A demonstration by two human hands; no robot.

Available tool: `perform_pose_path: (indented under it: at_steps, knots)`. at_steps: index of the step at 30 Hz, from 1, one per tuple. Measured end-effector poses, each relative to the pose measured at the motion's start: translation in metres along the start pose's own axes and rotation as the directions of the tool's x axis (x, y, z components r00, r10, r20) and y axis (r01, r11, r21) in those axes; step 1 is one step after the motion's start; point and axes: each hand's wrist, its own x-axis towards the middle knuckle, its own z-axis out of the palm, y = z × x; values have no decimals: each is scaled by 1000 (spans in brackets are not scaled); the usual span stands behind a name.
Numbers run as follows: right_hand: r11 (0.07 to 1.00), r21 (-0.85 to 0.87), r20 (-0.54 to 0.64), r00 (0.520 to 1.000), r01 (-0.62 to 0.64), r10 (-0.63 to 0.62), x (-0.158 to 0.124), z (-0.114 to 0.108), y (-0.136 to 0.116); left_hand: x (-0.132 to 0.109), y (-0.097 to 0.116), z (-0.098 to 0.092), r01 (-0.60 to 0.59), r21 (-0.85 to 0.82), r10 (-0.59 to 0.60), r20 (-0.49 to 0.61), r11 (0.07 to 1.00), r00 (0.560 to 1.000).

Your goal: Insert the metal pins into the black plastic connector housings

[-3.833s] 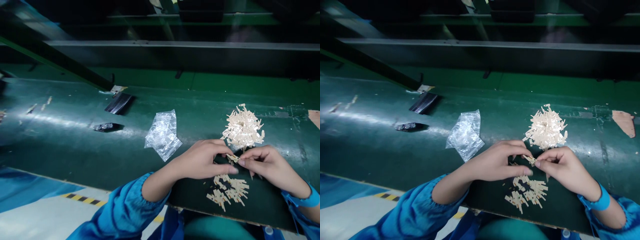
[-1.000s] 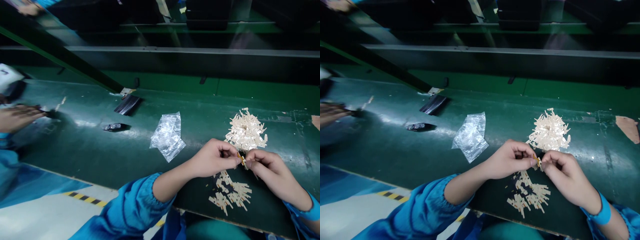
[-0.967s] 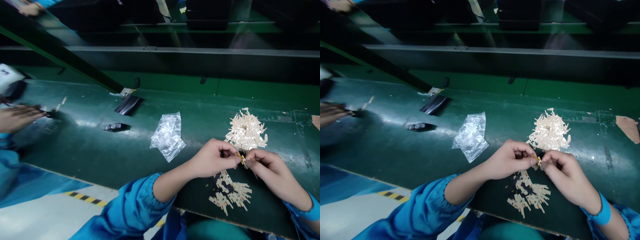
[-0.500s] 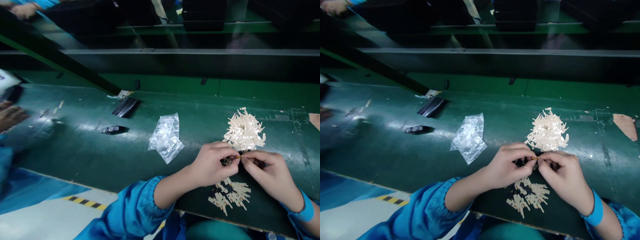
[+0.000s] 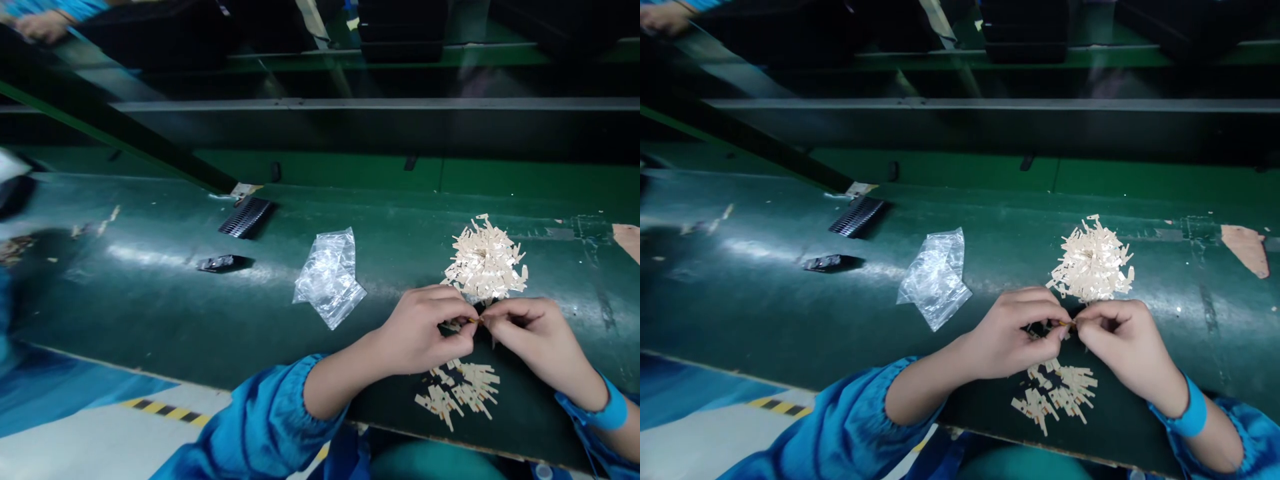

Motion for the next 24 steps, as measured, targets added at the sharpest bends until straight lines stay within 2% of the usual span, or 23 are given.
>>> perform_pose_path:
  at_steps: [6,8,10,12,14,16,17,19,21,24]
  knots:
    - [993,-111,-199,980,-42,19,8,-8,8,1,7,-9,52,-209,-67,-62,976,996]
    - [992,-122,-202,979,-32,7,10,-10,6,1,8,-12,35,-253,-52,-60,967,997]
    - [998,-23,-83,995,-52,50,11,-10,1,1,7,-13,-6,-254,-6,-49,967,999]
    - [973,155,151,977,-173,150,10,-8,-4,1,6,-14,-69,-187,62,-47,980,997]
    - [887,293,379,895,-356,234,9,-7,-6,1,4,-15,-123,-70,120,-46,990,992]
    - [800,370,500,827,-473,258,7,-8,-6,1,1,-16,-155,26,156,-54,988,986]
    - [772,396,522,814,-497,256,7,-8,-5,1,0,-17,-163,54,166,-57,985,984]
    - [749,435,524,817,-501,242,6,-10,-5,2,-2,-17,-163,61,167,-80,985,983]
    - [751,461,491,841,-473,229,6,-11,-5,2,-3,-17,-123,3,123,-121,992,985]
    - [781,483,371,900,-396,227,6,-10,-7,3,-2,-14,12,-149,-37,-163,989,986]
